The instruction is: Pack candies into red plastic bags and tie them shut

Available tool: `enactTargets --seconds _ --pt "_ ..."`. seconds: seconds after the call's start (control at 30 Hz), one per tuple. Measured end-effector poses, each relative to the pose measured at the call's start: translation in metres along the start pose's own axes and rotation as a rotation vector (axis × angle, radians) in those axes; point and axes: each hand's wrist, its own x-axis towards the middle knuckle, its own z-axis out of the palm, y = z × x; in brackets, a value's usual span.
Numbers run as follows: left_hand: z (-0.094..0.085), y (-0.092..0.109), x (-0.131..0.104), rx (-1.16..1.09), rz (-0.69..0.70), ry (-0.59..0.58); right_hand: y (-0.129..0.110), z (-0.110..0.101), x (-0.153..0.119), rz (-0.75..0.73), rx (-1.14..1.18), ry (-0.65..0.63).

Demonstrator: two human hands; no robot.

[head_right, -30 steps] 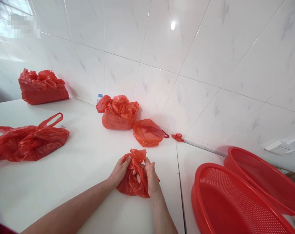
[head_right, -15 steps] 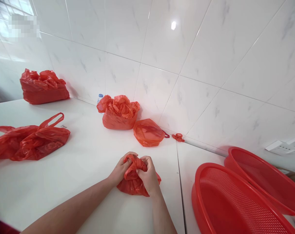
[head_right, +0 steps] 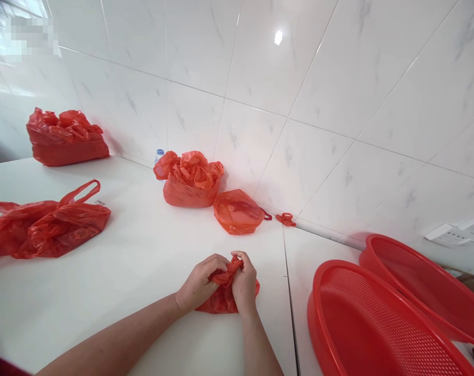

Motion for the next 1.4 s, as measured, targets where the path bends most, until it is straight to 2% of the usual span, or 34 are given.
enactTargets --seconds 0.13,0.27,0.37,0.43,0.5,0.63,0.77,0.9,1.03,1.13,1.23,1.33,1.4 --pt "-0.001 -0.004 0.001 0.064 0.013 -0.040 0.002 -0.006 0.004 0.093 0.125 -0.052" --pt "-0.002 -0.006 0.002 0.090 0.001 -0.027 -0.002 -0.014 0.005 0.196 0.328 -0.174" --pt "-0.004 -0.007 0.002 0.095 -0.003 -0.018 -0.010 -0.023 0.004 0.210 0.527 -0.264" --pt "-0.006 -0.007 0.003 0.113 -0.003 0.001 -0.013 -0.029 0.005 0.179 0.613 -0.259" --pt "-0.007 -0.007 0.002 0.147 -0.003 0.038 -0.012 -0.036 0.008 0.148 0.623 -0.173" --pt "-0.008 -0.006 0.002 0.200 -0.024 0.118 0.006 -0.053 0.021 0.108 0.479 0.098" --pt "-0.010 -0.008 0.002 0.206 -0.020 0.174 0.032 -0.072 0.035 0.089 0.160 0.321" --pt "-0.008 -0.012 0.003 0.168 0.001 0.210 0.050 -0.085 0.044 0.076 0.046 0.449" --pt "-0.005 -0.009 0.003 0.106 -0.036 0.240 0.055 -0.089 0.047 0.079 -0.024 0.552" --pt "-0.004 -0.008 0.003 0.082 -0.085 0.238 0.051 -0.089 0.047 0.092 -0.058 0.595" --pt "-0.007 -0.013 0.004 0.062 -0.166 0.228 0.045 -0.088 0.043 0.096 -0.089 0.585" --pt "-0.010 -0.021 0.007 0.097 -0.216 0.255 0.040 -0.086 0.038 0.103 -0.173 0.497" --pt "-0.012 -0.022 0.007 0.155 -0.167 0.284 0.038 -0.080 0.035 0.108 -0.266 0.429"
